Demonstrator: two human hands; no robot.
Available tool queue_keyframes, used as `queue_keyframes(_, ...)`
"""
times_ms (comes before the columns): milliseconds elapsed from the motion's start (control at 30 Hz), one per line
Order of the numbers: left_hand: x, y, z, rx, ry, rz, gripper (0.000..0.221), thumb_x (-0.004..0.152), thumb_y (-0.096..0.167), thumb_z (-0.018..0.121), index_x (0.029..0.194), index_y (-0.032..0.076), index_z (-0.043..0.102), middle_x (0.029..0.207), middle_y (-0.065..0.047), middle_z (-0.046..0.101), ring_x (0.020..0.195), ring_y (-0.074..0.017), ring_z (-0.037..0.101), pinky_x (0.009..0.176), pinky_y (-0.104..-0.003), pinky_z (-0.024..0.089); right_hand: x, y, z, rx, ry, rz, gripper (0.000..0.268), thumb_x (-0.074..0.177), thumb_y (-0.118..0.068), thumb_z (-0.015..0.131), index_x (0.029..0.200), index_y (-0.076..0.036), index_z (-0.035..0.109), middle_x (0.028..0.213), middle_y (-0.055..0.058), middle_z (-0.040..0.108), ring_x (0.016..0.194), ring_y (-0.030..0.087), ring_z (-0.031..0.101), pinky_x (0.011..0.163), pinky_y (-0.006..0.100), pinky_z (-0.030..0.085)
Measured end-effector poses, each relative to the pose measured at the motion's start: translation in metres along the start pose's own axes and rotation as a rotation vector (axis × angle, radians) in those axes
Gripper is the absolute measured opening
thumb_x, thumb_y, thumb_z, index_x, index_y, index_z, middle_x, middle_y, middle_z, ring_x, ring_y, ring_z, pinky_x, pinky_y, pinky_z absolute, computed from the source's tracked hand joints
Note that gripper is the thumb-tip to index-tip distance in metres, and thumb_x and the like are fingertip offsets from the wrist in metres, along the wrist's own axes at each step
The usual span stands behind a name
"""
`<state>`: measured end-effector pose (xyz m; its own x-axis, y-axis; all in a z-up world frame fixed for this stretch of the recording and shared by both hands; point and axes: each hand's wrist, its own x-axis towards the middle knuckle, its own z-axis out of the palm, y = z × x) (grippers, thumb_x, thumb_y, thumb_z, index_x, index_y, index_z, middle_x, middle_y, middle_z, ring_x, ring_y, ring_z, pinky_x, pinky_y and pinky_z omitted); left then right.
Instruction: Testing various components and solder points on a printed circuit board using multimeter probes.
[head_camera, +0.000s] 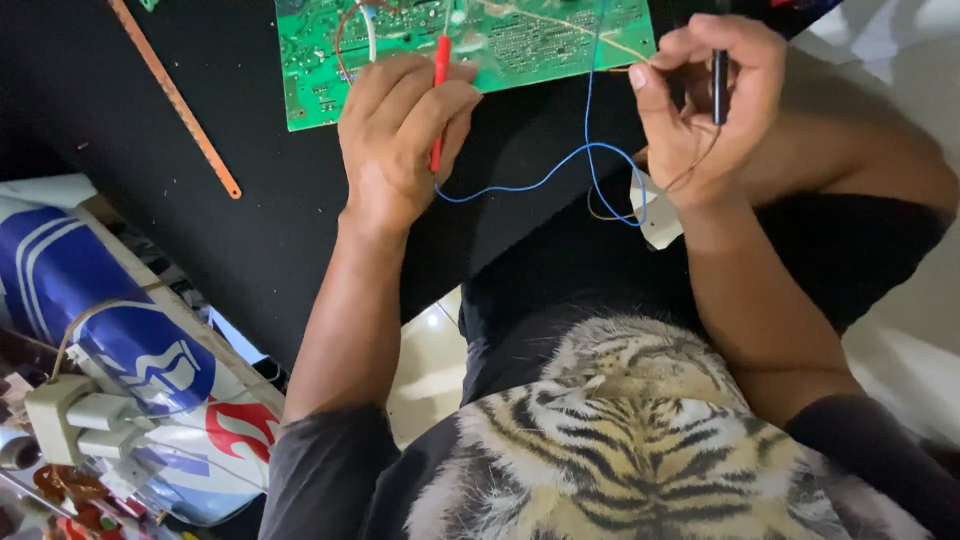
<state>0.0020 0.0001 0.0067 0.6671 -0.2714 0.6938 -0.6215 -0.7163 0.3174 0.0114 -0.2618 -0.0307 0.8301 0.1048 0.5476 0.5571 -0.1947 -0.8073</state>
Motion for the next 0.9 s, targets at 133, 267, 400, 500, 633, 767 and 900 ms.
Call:
queue_keyframes(133,-0.002,-0.001,-0.001,0.002,0.022,-0.048,0.023,0.085,-0.008,0.087,0.096,0.004,0.07,0.104,-0.005,0.077,0.096,-0.0263,0.068,0.086,-0.039,0.056,-0.003,0.005,0.014,-0.022,0.055,-0.095,0.047,0.1,0.02,0.073,0.131,-0.002,0.045,0.113,0.015,0.055,0.09,0.023,0.059,0.086,0.033,0.053)
queue_keyframes(267,-0.004,-0.001,0.0,-0.019,-0.028,-0.071,0.021,0.085,-0.007,0.086,0.096,0.003,0.072,0.106,-0.004,0.075,0.098,-0.0258,0.065,0.088,-0.038,0.053,-0.001,-0.026,0.03,-0.248,-0.038,-0.243,0.031,0.084,0.019,0.074,0.108,0.007,0.058,0.089,0.013,0.067,0.076,0.027,0.056,0.075,0.037,0.05)
queue_keyframes(400,-0.003,0.002,0.001,-0.033,-0.018,-0.092,0.019,0.085,-0.008,0.084,0.094,0.003,0.071,0.103,-0.005,0.076,0.095,-0.0247,0.065,0.086,-0.037,0.053,-0.017,-0.02,0.058,-0.13,-0.059,-0.314,0.046,0.078,0.016,0.088,0.11,0.001,0.059,0.095,0.011,0.073,0.079,0.025,0.066,0.073,0.034,0.055)
queue_keyframes(500,-0.007,-0.001,0.001,-0.065,-0.045,-0.099,0.025,0.082,-0.009,0.087,0.098,0.001,0.071,0.106,-0.006,0.075,0.095,-0.0279,0.066,0.088,-0.039,0.052,-0.02,-0.029,0.059,0.061,-0.296,-0.194,0.034,0.087,0.023,0.075,0.113,0.006,0.062,0.111,0.019,0.068,0.07,0.019,0.061,0.061,0.029,0.05)
queue_keyframes(633,-0.013,-0.007,0.004,-0.075,-0.147,-0.118,0.03,0.082,0.001,0.089,0.106,0.004,0.071,0.107,-0.011,0.07,0.099,-0.0319,0.064,0.09,-0.042,0.05,-0.016,-0.022,0.048,-0.013,-0.319,-0.18,0.043,0.084,0.008,0.09,0.117,0.005,0.062,0.112,0.02,0.065,0.085,0.028,0.066,0.078,0.038,0.06)
queue_keyframes(767,-0.007,-0.003,-0.002,-0.15,-0.163,-0.124,0.031,0.085,0.003,0.09,0.108,0.003,0.069,0.106,-0.012,0.071,0.099,-0.0342,0.062,0.091,-0.044,0.05,-0.012,-0.015,0.032,-0.027,-0.277,-0.083,0.061,0.085,-0.006,0.098,0.125,0.006,0.053,0.115,0.018,0.059,0.087,0.024,0.058,0.086,0.035,0.053)
queue_keyframes(900,-0.01,-0.003,0.002,-0.154,-0.117,-0.151,0.034,0.084,0.006,0.095,0.105,0.002,0.069,0.1,-0.012,0.072,0.098,-0.0333,0.065,0.092,-0.043,0.051,-0.017,0.017,0.02,0.158,-0.129,-0.032,0.06,0.092,-0.01,0.084,0.136,-0.002,0.045,0.122,0.014,0.058,0.092,0.019,0.052,0.086,0.031,0.05)
